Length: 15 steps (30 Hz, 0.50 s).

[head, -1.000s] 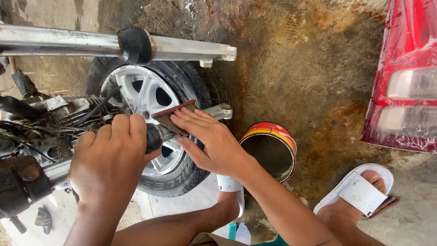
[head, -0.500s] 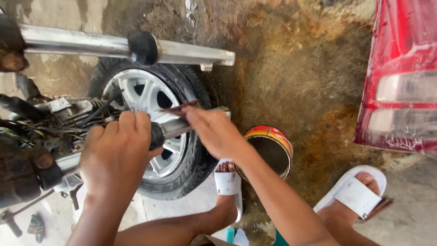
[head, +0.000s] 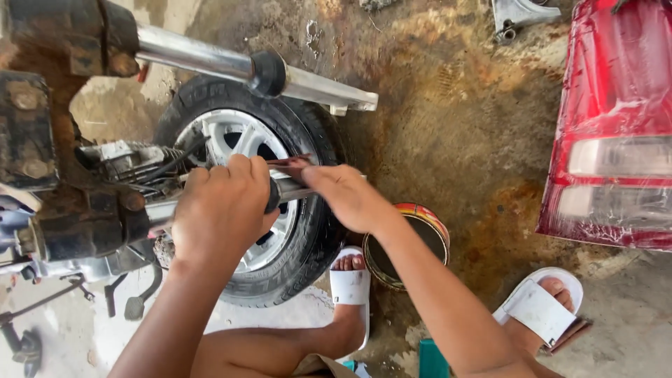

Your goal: The person scrubs the chrome front fork tubes of a motorcycle with a small abrasive pad. They hold the fork with one hand and rub the surface with the other, focusing on cleaning the metal near the wheel.

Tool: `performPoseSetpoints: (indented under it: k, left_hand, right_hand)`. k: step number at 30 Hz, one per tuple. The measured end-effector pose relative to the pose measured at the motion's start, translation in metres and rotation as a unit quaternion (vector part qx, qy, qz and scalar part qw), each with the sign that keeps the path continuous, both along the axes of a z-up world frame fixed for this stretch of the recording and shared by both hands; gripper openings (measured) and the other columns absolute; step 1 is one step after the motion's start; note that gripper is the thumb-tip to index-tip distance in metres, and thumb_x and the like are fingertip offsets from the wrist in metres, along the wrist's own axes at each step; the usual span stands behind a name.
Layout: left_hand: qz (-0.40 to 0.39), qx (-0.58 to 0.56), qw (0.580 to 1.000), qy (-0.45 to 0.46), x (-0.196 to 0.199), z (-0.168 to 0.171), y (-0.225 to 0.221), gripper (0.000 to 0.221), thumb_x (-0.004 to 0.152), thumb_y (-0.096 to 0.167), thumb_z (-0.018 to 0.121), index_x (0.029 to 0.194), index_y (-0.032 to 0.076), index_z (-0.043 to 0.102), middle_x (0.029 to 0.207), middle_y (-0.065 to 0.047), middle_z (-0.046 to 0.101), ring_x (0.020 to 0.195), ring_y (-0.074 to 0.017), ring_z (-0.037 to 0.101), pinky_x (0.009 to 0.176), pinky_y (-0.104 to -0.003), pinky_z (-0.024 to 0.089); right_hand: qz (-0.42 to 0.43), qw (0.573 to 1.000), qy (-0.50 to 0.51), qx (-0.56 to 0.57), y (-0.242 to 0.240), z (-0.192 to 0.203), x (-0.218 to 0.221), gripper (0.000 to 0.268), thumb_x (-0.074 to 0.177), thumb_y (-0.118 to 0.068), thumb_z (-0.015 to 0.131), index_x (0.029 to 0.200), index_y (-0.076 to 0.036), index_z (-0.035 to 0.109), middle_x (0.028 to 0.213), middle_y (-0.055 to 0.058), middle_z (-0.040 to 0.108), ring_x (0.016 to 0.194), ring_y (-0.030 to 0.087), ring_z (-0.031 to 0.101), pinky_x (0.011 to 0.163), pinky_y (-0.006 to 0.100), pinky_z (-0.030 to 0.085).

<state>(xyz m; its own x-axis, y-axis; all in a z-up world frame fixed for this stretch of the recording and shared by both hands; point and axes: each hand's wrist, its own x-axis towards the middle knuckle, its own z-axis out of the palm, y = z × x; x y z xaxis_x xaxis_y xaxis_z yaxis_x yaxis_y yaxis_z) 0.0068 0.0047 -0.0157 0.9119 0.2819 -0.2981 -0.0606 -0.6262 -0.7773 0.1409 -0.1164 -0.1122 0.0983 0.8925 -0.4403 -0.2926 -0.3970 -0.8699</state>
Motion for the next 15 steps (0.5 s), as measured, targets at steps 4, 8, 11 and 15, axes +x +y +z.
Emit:
performPoseSetpoints:
  k: [4, 8, 11, 15]
  left_hand:
    - [-0.024, 0.016, 0.999, -0.017, -0.002, -0.002, -0.004, 0.064, 0.075, 0.086, 0.066, 0.083, 0.023, 0.052, 0.070, 0.009, 0.053, 0.053, -0.0074, 0.053, 0.061, -0.026, 0.040]
    - [-0.112, -0.011, 0.988, -0.107, 0.007, -0.001, 0.000, 0.040, 0.068, 0.055, 0.072, 0.074, 0.021, 0.052, 0.063, 0.007, 0.042, 0.047, -0.0124, 0.049, 0.059, -0.031, 0.044]
    - [-0.114, -0.006, 0.988, -0.109, -0.002, -0.003, 0.001, 0.040, 0.067, 0.056, 0.071, 0.076, 0.022, 0.052, 0.065, 0.006, 0.044, 0.049, -0.0129, 0.050, 0.060, -0.032, 0.044]
    - [-0.104, -0.014, 0.988, -0.115, 0.002, -0.001, -0.003, 0.038, 0.067, 0.055, 0.069, 0.072, 0.021, 0.051, 0.062, 0.006, 0.042, 0.045, -0.0124, 0.047, 0.058, -0.031, 0.043]
  right_hand:
    - [-0.065, 0.996, -0.060, 0.030, -0.001, -0.016, -0.009, 0.049, 0.104, -0.049, 0.035, 0.081, -0.012, 0.058, 0.078, -0.002, 0.050, 0.081, 0.014, 0.051, 0.080, 0.030, 0.040]
    - [-0.097, 0.989, -0.066, 0.091, -0.006, 0.003, -0.008, 0.056, 0.106, -0.037, 0.034, 0.132, 0.003, 0.063, 0.099, 0.019, 0.051, 0.092, 0.028, 0.040, 0.081, 0.043, 0.035]
    - [-0.101, 0.982, -0.106, 0.122, -0.002, -0.033, -0.018, 0.054, 0.106, -0.037, 0.037, 0.140, 0.001, 0.057, 0.142, 0.026, 0.055, 0.138, 0.040, 0.046, 0.117, 0.055, 0.034]
    - [-0.068, 0.987, -0.067, 0.130, -0.005, 0.013, -0.012, 0.065, 0.105, -0.048, 0.030, 0.139, 0.001, 0.057, 0.148, 0.026, 0.050, 0.144, 0.036, 0.043, 0.123, 0.053, 0.028]
